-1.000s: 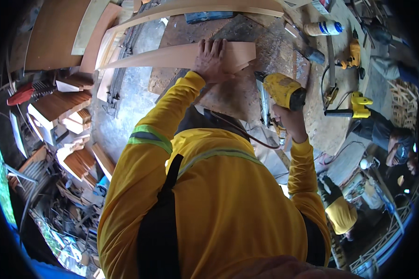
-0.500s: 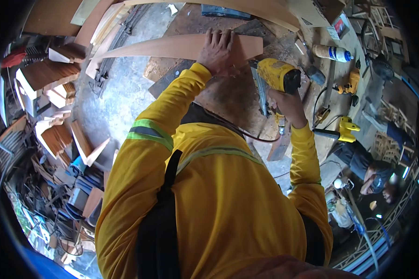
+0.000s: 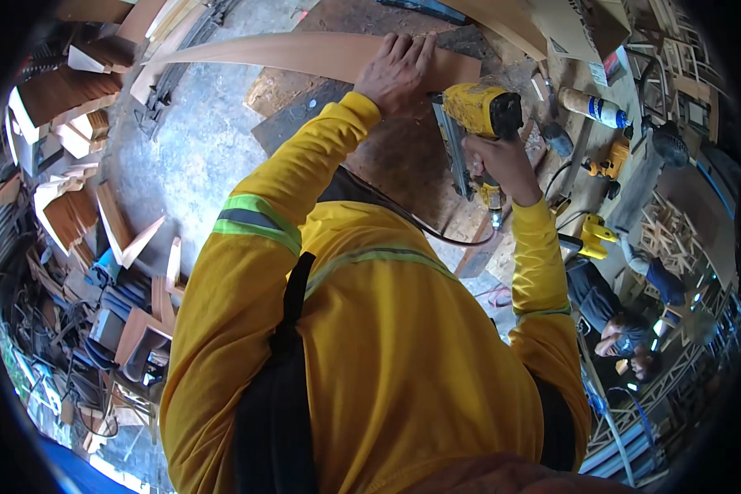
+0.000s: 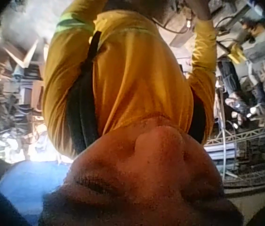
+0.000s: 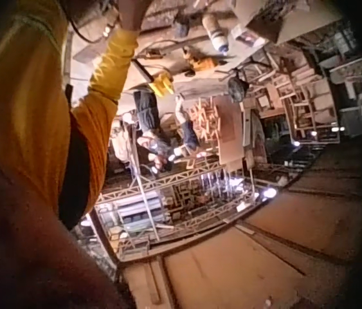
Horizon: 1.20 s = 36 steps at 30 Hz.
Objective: Assembling and stapling wooden chair or furniture frame components.
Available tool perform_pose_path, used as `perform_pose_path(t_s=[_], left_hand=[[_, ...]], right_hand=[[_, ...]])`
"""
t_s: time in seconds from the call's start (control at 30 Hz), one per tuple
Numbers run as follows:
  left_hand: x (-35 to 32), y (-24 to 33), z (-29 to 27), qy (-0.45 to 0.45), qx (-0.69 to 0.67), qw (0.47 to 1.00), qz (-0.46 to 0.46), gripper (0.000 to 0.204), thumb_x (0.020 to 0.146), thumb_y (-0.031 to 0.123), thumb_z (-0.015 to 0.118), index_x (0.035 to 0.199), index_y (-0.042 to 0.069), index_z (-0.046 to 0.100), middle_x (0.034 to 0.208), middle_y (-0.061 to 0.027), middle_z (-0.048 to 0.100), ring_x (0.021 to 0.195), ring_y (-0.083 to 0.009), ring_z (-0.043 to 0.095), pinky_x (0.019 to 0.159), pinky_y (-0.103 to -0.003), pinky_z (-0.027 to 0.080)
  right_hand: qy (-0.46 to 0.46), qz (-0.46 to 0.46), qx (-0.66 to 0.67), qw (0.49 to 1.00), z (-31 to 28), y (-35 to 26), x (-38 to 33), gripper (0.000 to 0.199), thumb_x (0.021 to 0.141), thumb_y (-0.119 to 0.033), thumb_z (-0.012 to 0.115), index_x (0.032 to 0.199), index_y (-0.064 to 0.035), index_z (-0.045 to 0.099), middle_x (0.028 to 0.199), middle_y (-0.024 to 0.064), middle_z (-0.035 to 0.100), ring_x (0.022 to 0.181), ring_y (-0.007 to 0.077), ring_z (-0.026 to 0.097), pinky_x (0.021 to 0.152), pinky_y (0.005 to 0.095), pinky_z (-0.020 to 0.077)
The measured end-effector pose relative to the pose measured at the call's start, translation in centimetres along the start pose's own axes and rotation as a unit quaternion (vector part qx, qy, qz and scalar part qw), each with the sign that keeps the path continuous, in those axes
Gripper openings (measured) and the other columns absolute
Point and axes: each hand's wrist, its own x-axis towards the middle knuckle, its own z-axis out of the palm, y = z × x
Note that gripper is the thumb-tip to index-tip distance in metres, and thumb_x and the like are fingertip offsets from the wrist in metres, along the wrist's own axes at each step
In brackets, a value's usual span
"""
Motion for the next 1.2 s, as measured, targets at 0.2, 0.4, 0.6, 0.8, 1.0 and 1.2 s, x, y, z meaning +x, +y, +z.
perform_pose_path(t_s=[0.2,0.4,0.6,0.8,1.0,1.2], left_hand=[[-0.2,-0.1,-0.2,-0.026,0.005,1.0,-0.001,0.123,0.061,0.044,0.086,0.152,-0.01,0.024,0.136,-0.0251,0.052,0.129,-0.0403,0.045,0.116,-0.047,0.03],[-0.6,-0.2,0.5,-0.007,0.023,1.0,0.01,0.13,0.058,0.049,0.089,0.154,-0.009,0.022,0.139,-0.0249,0.05,0.13,-0.0407,0.044,0.118,-0.049,0.027],[-0.4,-1.1,0.6,-0.025,0.041,0.998,0.043,0.13,0.057,0.05,0.09,0.155,-0.005,0.024,0.141,-0.0242,0.05,0.132,-0.0418,0.043,0.118,-0.051,0.027],[0.4,-3.3,-2.3,-0.177,0.041,0.983,0.003,0.129,0.054,0.048,0.091,0.156,0.001,0.027,0.141,-0.0209,0.052,0.133,-0.0419,0.045,0.115,-0.053,0.032],[1.8,-3.1,-9.0,-0.262,-0.104,0.959,-0.037,0.083,0.062,0.04,0.089,0.128,0.002,0.058,0.107,-0.0159,0.067,0.102,-0.0344,0.062,0.095,-0.046,0.049],[0.2,-1.3,-14.1,-0.225,-0.413,0.872,-0.137,0.057,0.068,0.022,0.089,0.115,-0.002,0.067,0.095,-0.0081,0.071,0.09,-0.0196,0.064,0.085,-0.033,0.051]], right_hand=[[-0.009,0.025,-0.002,1.0,0.2,-0.9,0.0,0.014,0.094,-0.009,0.062,0.081,-0.0031,0.062,0.064,0.0006,0.054,0.053,0.0082,0.053,0.056,0.0257,0.0456],[-0.006,0.029,-0.005,1.0,0.5,-1.8,-0.1,0.013,0.092,-0.011,0.065,0.081,-0.0044,0.064,0.065,-0.0006,0.055,0.053,0.0082,0.052,0.054,0.0258,0.044],[0.067,0.068,0.19,0.977,-0.5,-0.6,-1.7,0.013,0.088,-0.013,0.071,0.079,-0.0068,0.063,0.065,-0.0018,0.055,0.053,0.0094,0.052,0.053,0.0257,0.0427],[0.199,0.023,0.304,0.931,-2.8,3.3,-7.3,0.015,0.087,-0.012,0.072,0.077,-0.0085,0.062,0.063,-0.0021,0.053,0.051,0.0099,0.051,0.05,0.0266,0.0413],[0.278,-0.027,0.36,0.89,-3.1,7.2,-10.7,0.01,0.087,-0.01,0.071,0.085,-0.0083,0.062,0.062,-0.0023,0.052,0.049,0.0104,0.05,0.048,0.0258,0.0408],[0.272,-0.027,0.377,0.885,-1.9,10.3,-9.8,0.01,0.086,-0.007,0.069,0.093,-0.0073,0.062,0.064,-0.0019,0.053,0.049,0.0095,0.05,0.046,0.025,0.0399]])
